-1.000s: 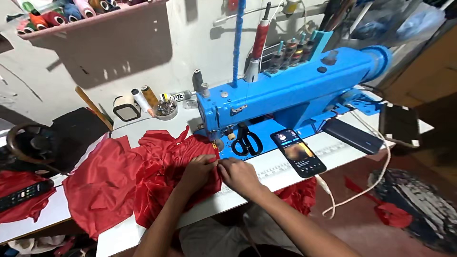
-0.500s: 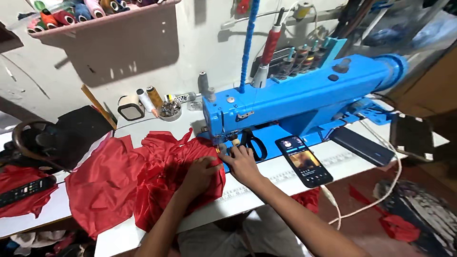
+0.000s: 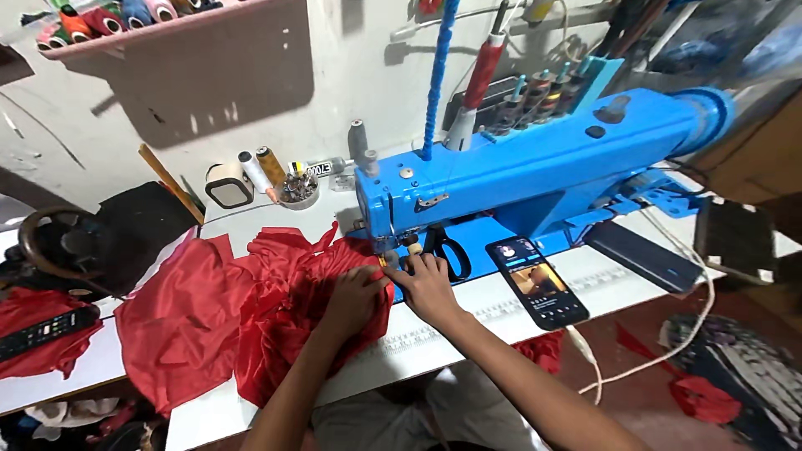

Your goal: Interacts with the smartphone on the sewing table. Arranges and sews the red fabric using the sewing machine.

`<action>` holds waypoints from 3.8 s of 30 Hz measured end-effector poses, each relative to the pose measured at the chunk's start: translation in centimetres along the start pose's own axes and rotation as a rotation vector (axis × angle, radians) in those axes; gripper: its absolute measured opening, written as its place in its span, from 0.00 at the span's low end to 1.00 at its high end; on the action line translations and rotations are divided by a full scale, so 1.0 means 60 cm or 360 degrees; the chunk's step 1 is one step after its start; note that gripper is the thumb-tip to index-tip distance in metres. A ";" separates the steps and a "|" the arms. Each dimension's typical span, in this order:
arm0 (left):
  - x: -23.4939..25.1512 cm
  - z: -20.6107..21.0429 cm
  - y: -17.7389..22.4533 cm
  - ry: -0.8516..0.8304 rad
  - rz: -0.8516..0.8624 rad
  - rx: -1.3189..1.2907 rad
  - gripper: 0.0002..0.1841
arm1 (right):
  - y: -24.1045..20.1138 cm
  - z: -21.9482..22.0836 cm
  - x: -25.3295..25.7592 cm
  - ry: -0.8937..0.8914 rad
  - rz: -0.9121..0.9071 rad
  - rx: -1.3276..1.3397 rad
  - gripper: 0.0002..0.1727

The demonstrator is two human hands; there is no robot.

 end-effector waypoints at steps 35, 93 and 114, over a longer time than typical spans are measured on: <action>-0.043 -0.009 0.065 0.0533 -0.0015 0.0298 0.15 | 0.208 -0.169 -0.200 0.0098 0.0770 -0.0192 0.23; -0.102 -0.018 0.175 -0.0022 -0.0331 0.0339 0.26 | 0.004 -0.061 -0.097 -0.0995 0.0822 0.1721 0.15; -0.087 -0.026 0.108 -0.0302 -0.1343 0.0095 0.39 | -0.038 -0.100 -0.102 -0.0906 0.1102 0.2010 0.17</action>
Point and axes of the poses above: each hand's wrist, its own x-axis towards the middle knuckle, its own z-axis out of the palm, y = z × x, the point moved 5 cm from there along x, towards the middle knuckle, and after that the axes turned 11 degrees about -x, right-handed, at the moved point
